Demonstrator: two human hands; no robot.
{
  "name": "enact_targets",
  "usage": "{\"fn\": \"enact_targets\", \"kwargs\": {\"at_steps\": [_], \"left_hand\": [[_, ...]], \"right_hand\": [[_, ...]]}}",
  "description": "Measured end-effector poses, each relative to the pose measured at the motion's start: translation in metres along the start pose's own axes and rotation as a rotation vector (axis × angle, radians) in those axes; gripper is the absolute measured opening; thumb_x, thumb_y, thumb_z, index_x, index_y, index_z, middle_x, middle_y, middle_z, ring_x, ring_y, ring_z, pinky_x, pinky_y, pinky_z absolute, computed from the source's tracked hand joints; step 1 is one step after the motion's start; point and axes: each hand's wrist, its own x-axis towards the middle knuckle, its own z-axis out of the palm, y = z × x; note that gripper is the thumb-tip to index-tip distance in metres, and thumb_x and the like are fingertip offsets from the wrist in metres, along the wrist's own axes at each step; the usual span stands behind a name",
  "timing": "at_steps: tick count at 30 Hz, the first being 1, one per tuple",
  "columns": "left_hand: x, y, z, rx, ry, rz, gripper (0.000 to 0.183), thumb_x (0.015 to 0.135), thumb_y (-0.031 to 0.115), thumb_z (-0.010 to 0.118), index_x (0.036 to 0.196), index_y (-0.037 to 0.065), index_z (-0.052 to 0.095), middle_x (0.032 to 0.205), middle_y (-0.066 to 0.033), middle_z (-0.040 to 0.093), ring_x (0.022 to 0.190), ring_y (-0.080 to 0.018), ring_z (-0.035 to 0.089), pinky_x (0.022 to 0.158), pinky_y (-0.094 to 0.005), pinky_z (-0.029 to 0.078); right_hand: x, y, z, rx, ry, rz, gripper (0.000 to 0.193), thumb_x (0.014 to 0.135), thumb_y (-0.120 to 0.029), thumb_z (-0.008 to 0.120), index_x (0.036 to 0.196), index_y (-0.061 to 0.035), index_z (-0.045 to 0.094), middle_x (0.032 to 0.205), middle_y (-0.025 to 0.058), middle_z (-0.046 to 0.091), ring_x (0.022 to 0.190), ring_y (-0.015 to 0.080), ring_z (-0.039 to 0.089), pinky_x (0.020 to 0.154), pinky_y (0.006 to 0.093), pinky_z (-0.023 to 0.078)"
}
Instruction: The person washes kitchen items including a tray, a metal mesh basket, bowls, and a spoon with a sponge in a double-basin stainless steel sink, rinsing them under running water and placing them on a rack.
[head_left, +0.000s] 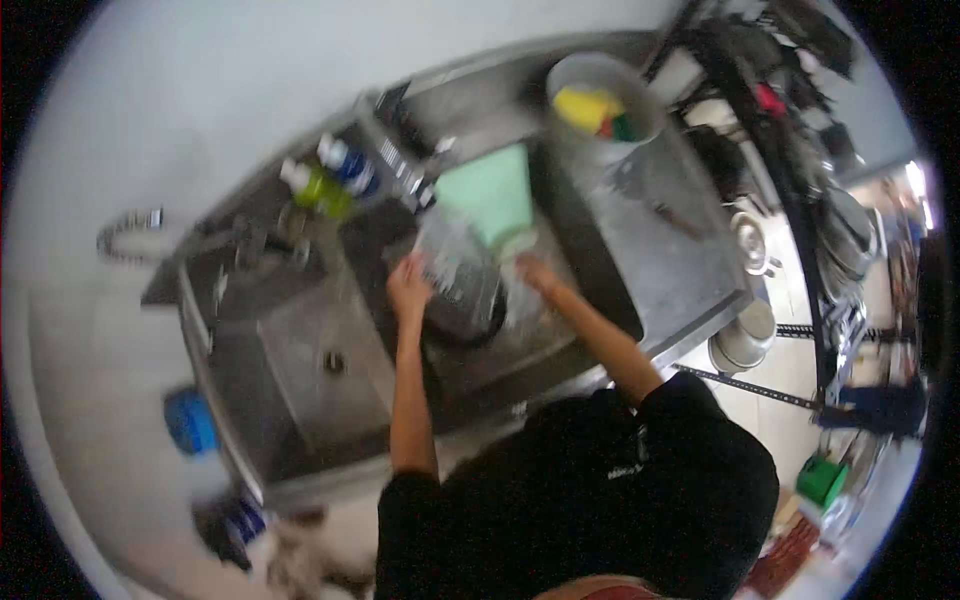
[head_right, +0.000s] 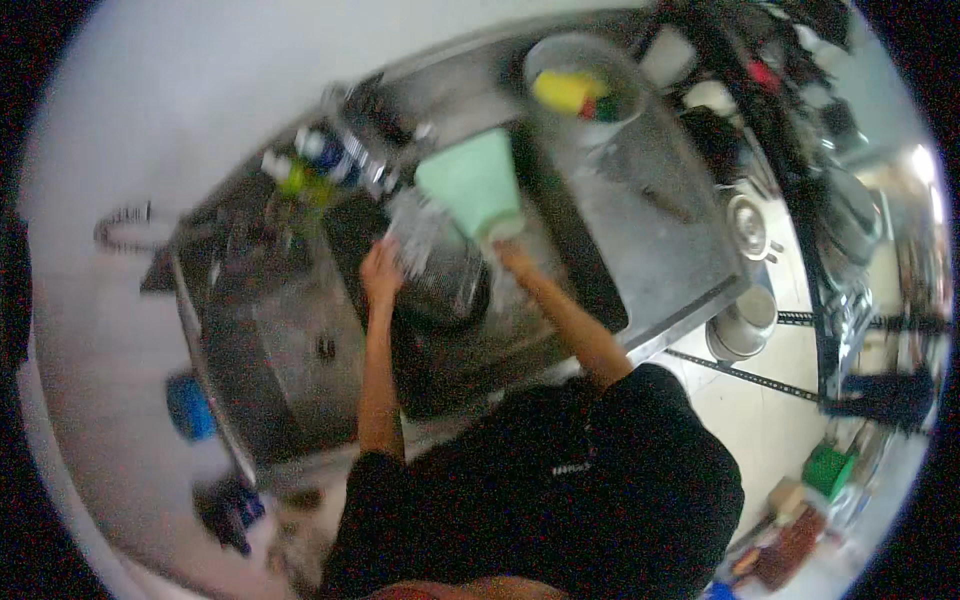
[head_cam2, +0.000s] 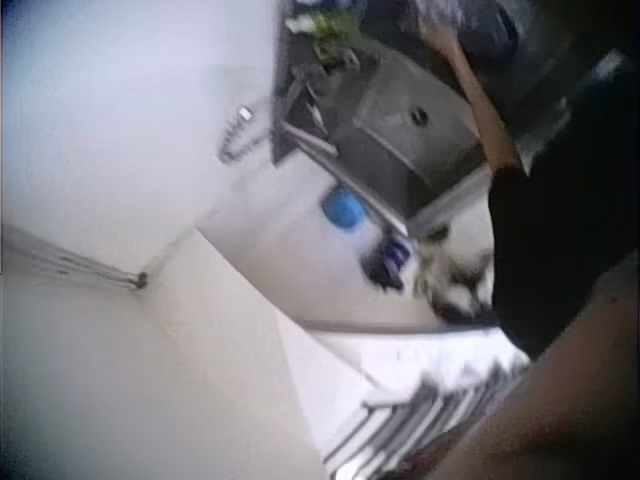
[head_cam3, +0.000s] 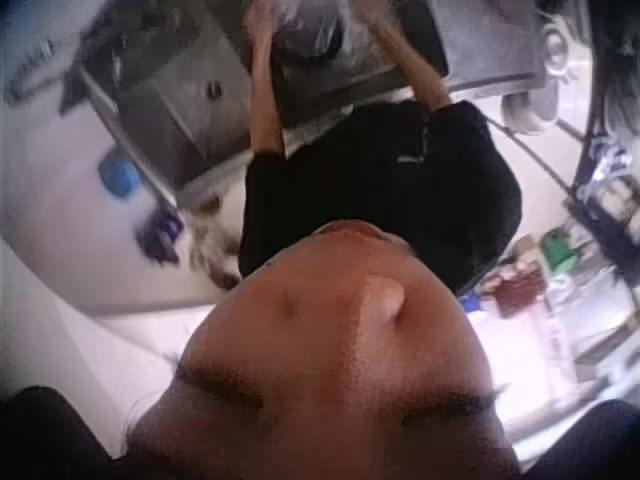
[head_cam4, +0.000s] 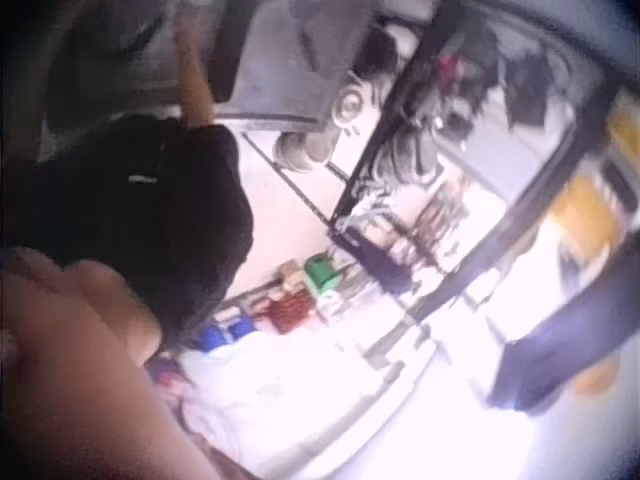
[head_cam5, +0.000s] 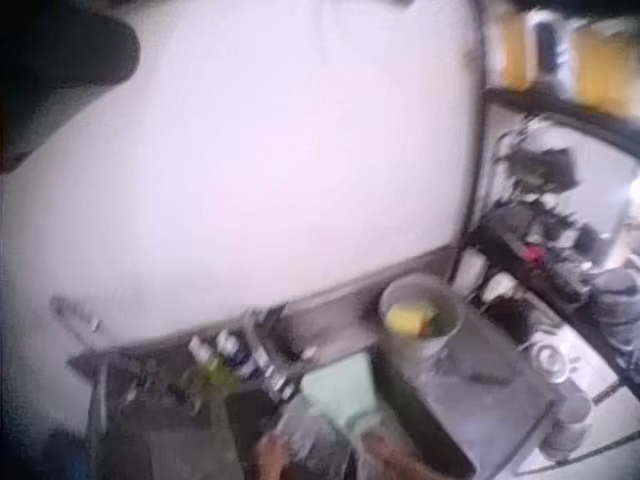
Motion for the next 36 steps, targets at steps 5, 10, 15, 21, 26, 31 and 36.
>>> {"fn": "enact_targets", "kwargs": {"at_steps": [5, 10, 15, 21, 26, 31, 36], "left_hand": [[-0.003, 0.016, 0.003, 0.212, -0.158, 0.179, 0.035, 0.079, 0.035, 0.052, 0.079, 0.001, 0.062, 0.047, -0.0027, 0.047, 0.04, -0.0081, 0.042, 0.04, -0.0259, 0.034], [-0.008, 0.003, -0.022, 0.035, -0.059, -0.024, 0.035, 0.08, 0.036, 0.052, 0.08, 0.003, 0.064, 0.047, 0.0013, 0.046, 0.038, -0.0055, 0.039, 0.037, -0.0205, 0.031], [-0.02, -0.036, -0.046, -0.17, 0.24, -0.075, 0.04, 0.081, 0.039, 0.049, 0.077, 0.002, 0.063, 0.045, 0.0036, 0.042, 0.036, -0.0034, 0.035, 0.034, -0.0203, 0.026], [-0.031, -0.032, -0.062, -0.335, 0.263, -0.146, 0.041, 0.081, 0.039, 0.049, 0.065, 0.003, 0.059, 0.044, 0.0045, 0.04, 0.034, -0.0042, 0.033, 0.033, -0.0208, 0.023], [-0.015, -0.027, -0.075, -0.201, 0.182, -0.051, 0.039, 0.081, 0.039, 0.049, 0.07, 0.003, 0.06, 0.042, 0.0056, 0.037, 0.034, -0.0035, 0.032, 0.034, -0.0198, 0.022], [0.002, -0.006, -0.056, -0.368, 0.158, -0.056, 0.038, 0.083, 0.038, 0.046, 0.084, 0.003, 0.06, 0.055, 0.0047, 0.044, 0.049, -0.0033, 0.039, 0.045, -0.0203, 0.028], [0.011, -0.024, -0.044, -0.467, -0.011, -0.163, 0.04, 0.083, 0.039, 0.043, 0.099, 0.004, 0.054, 0.09, -0.0014, 0.055, 0.082, -0.0092, 0.05, 0.07, -0.0238, 0.038]], "right_hand": [[-0.003, -0.074, 0.078, -0.302, 0.133, -0.451, 0.044, 0.083, -0.039, 0.043, 0.108, -0.0038, 0.047, 0.105, 0.0165, 0.048, 0.095, 0.0277, 0.048, 0.083, 0.0325, 0.036], [0.01, -0.092, 0.105, -0.558, 0.069, -0.703, 0.04, 0.082, -0.035, 0.043, 0.108, -0.0042, 0.046, 0.104, 0.0176, 0.046, 0.097, 0.0293, 0.045, 0.086, 0.0336, 0.034], [0.014, -0.11, 0.145, -0.565, -0.077, -0.723, 0.038, 0.083, -0.032, 0.041, 0.108, -0.0038, 0.047, 0.101, 0.0179, 0.049, 0.096, 0.0302, 0.046, 0.085, 0.0336, 0.034], [0.028, -0.137, 0.132, -0.434, -0.374, -0.353, 0.034, 0.083, -0.03, 0.045, 0.1, -0.001, 0.051, 0.091, 0.0083, 0.056, 0.084, 0.0193, 0.05, 0.077, 0.0306, 0.039], [0.021, -0.139, 0.115, -0.157, -0.504, -0.152, 0.029, 0.081, -0.027, 0.051, 0.098, -0.0038, 0.052, 0.09, 0.0008, 0.055, 0.082, 0.011, 0.048, 0.074, 0.0266, 0.038], [0.011, -0.125, 0.084, 0.171, -0.449, -0.066, 0.022, 0.081, -0.025, 0.052, 0.093, -0.0068, 0.051, 0.083, -0.0007, 0.053, 0.078, 0.0111, 0.048, 0.071, 0.0235, 0.037], [0.018, -0.111, 0.052, 0.349, -0.384, -0.099, 0.019, 0.081, -0.024, 0.051, 0.092, -0.0086, 0.05, 0.082, -0.0019, 0.051, 0.079, 0.0113, 0.046, 0.073, 0.0246, 0.036]]}}
